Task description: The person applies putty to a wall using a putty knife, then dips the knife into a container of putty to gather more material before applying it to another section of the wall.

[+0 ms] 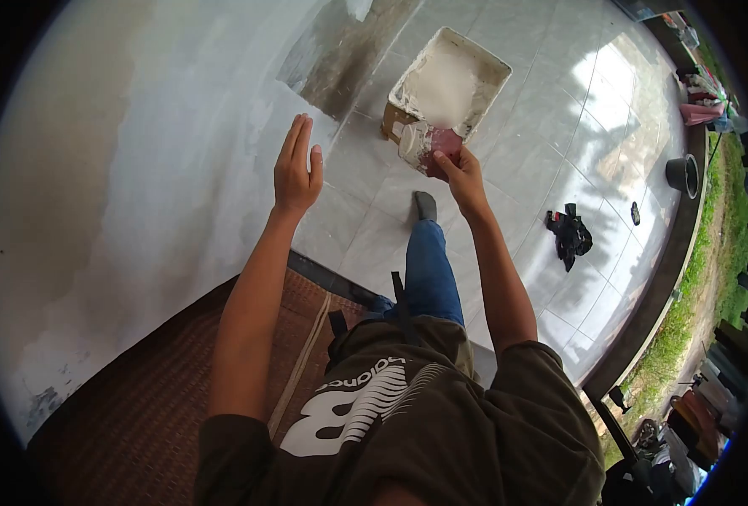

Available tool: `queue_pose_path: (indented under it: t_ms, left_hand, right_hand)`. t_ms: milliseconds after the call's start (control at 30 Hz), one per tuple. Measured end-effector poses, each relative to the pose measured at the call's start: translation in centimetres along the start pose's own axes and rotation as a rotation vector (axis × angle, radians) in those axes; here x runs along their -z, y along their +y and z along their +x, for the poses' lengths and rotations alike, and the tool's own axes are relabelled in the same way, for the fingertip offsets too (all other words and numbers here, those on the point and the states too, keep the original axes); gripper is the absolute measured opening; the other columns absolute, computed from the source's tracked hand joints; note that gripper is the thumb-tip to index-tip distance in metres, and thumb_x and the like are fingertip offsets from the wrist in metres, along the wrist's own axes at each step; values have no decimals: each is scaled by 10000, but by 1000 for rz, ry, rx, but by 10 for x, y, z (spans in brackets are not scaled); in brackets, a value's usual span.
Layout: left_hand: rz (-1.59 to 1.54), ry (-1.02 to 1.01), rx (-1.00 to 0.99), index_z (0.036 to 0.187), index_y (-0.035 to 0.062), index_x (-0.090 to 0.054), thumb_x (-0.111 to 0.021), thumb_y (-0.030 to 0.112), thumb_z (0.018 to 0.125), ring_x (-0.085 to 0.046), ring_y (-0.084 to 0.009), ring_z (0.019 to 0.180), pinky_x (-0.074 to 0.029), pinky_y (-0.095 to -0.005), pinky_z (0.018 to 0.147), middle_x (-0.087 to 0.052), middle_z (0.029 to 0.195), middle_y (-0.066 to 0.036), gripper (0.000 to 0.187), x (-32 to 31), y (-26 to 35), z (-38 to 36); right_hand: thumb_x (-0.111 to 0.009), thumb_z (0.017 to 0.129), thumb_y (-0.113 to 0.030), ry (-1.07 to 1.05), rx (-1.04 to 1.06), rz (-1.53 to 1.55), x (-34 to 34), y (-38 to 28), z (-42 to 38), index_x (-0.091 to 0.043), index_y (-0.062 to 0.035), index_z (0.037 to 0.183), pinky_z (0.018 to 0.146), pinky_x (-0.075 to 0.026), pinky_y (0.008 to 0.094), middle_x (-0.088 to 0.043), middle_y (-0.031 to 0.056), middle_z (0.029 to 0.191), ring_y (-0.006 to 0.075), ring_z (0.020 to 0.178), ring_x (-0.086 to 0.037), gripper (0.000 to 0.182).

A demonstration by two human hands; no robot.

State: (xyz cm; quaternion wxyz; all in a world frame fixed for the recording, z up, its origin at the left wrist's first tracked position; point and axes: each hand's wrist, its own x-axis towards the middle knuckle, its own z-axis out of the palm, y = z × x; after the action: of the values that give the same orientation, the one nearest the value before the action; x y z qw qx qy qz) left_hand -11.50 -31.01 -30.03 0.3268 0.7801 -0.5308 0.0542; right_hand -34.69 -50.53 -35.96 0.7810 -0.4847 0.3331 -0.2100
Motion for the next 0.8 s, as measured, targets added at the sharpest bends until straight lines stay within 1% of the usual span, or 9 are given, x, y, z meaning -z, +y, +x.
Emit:
queue_pose_path:
  t_ms: [100, 200, 300, 433, 500, 533, 600, 700, 800]
  left_hand:
    - [-59, -68, 23, 1382, -81, -496, -484, 101, 985, -483, -397, 1353, -421, -435, 1108, -516, 1430, -251, 437, -47, 2, 10]
    - [-80, -117, 58, 1384, -77, -496, -490, 101, 985, -493, -400, 1342, -426, -433, 1099, -507, 1434, -260, 437, -82, 7, 22]
    - [-118, -147, 88, 1386, -77, -494, -493, 104, 986, -499, -401, 1335, -427, -433, 1096, -504, 1434, -264, 439, -118, 8, 33]
    - [-164, -172, 135, 1386, -82, -489, -495, 108, 986, -503, -405, 1329, -426, -434, 1096, -503, 1432, -267, 443, -152, 13, 43]
    - [-165, -186, 161, 1384, -85, -488, -496, 109, 985, -504, -407, 1327, -426, -435, 1095, -503, 1431, -270, 444, -166, 13, 43]
    - [-165, -191, 171, 1383, -88, -487, -497, 109, 984, -505, -408, 1325, -426, -436, 1095, -503, 1429, -273, 445, -172, 11, 43]
    - [-169, -206, 195, 1379, -90, -489, -497, 109, 984, -508, -409, 1322, -428, -436, 1094, -506, 1425, -276, 443, -181, 9, 42]
    - [-173, -220, 224, 1371, -94, -494, -497, 112, 983, -512, -410, 1317, -429, -438, 1094, -511, 1414, -281, 438, -189, 6, 40]
    - [-172, -236, 252, 1364, -95, -498, -495, 115, 983, -514, -411, 1314, -429, -440, 1095, -519, 1403, -283, 435, -198, 2, 37]
  right_hand:
    - [-646, 953, -86, 155, 22, -135, 49, 14, 29, -611, 56, 1155, 776, -572, 307, -700, 103, 1002, 149, 873, -682, 250]
    - [-692, 901, -91, 254, 161, -428, 98, 28, 64, -625, 55, 1127, 758, -558, 339, -717, 151, 974, 207, 847, -699, 277]
    - [-712, 877, -111, 276, 112, -608, 129, 22, 101, -634, 37, 1126, 778, -548, 363, -722, 166, 975, 248, 866, -711, 300]
    - [-710, 871, -121, 254, 43, -731, 146, 26, 147, -624, 29, 1143, 793, -546, 378, -714, 203, 985, 310, 894, -711, 322]
    - [-692, 864, -110, 207, 103, -899, 141, 29, 166, -613, 25, 1149, 798, -546, 438, -703, 258, 967, 407, 912, -696, 325]
    - [-692, 864, -110, 196, 88, -901, 140, 33, 175, -613, 25, 1149, 798, -546, 438, -703, 258, 967, 407, 912, -696, 325]
    - [-651, 861, -77, 135, 168, -1018, 138, 40, 193, -605, 20, 1131, 791, -533, 508, -689, 294, 939, 472, 915, -667, 291]
    - [-606, 862, -53, 62, 117, -1146, 146, 60, 218, -596, 18, 1092, 781, -516, 553, -684, 305, 920, 488, 898, -659, 240]
    - [-579, 865, -46, 44, 143, -1206, 150, 75, 232, -589, 14, 1049, 776, -511, 560, -680, 314, 925, 492, 900, -659, 194]
